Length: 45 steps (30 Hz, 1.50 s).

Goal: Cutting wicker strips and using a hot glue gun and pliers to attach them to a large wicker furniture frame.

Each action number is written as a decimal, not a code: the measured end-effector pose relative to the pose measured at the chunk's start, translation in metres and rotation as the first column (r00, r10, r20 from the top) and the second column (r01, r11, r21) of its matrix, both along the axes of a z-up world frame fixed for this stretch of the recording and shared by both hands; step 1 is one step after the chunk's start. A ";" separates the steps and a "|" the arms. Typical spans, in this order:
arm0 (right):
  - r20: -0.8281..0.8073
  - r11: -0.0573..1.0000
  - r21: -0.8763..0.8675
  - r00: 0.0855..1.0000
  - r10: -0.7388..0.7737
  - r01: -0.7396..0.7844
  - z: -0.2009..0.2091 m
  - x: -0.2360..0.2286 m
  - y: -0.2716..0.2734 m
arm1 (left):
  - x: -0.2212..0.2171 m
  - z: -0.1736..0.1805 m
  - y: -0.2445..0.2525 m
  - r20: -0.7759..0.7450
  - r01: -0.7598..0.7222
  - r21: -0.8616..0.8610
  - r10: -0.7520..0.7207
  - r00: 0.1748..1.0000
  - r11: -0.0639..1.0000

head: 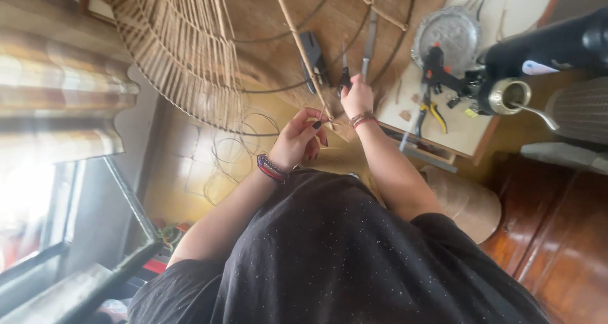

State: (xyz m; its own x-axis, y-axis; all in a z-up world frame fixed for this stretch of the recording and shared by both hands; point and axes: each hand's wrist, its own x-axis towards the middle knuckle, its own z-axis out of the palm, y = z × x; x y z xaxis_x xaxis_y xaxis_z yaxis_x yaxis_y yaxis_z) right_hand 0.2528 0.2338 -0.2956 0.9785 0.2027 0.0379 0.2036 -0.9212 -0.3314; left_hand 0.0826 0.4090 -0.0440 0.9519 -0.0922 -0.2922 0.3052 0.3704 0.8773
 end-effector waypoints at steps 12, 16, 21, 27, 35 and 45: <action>0.300 0.978 0.119 0.932 -0.202 0.173 0.056 -0.028 -0.052 | 0.064 0.000 0.034 -0.058 0.204 -0.121 -0.212 0.976 0.972; 0.204 0.938 0.042 0.916 -0.345 0.344 0.079 -0.070 -0.147 | 0.079 -0.012 -0.006 -0.082 0.315 -0.146 -0.329 0.941 0.938; -0.124 0.896 -0.235 0.903 -0.412 0.376 0.073 -0.075 -0.204 | 0.089 -0.024 -0.069 -0.073 0.426 -0.178 -0.444 0.893 0.887; 0.008 0.942 -0.242 0.971 -0.239 0.233 0.092 -0.047 -0.213 | 0.098 -0.023 -0.119 -0.091 0.431 -0.163 -0.449 0.889 0.887; 0.035 0.904 -0.426 0.999 -0.010 0.024 0.069 -0.050 -0.252 | 0.103 -0.009 -0.160 -0.095 0.348 -0.101 -0.357 0.929 0.932; 0.071 0.889 -0.457 0.997 -0.004 0.036 0.030 -0.060 -0.284 | 0.089 -0.035 -0.196 0.024 0.236 0.028 -0.237 0.971 0.971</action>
State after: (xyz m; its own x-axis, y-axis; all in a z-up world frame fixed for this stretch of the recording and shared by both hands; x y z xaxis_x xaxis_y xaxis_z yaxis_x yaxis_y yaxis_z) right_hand 0.1933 -0.0502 -0.2660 0.9810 0.1937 0.0107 0.1903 -0.9714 0.1418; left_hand 0.1714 0.2129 -0.0790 0.9116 -0.3086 -0.2716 0.3574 0.2682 0.8946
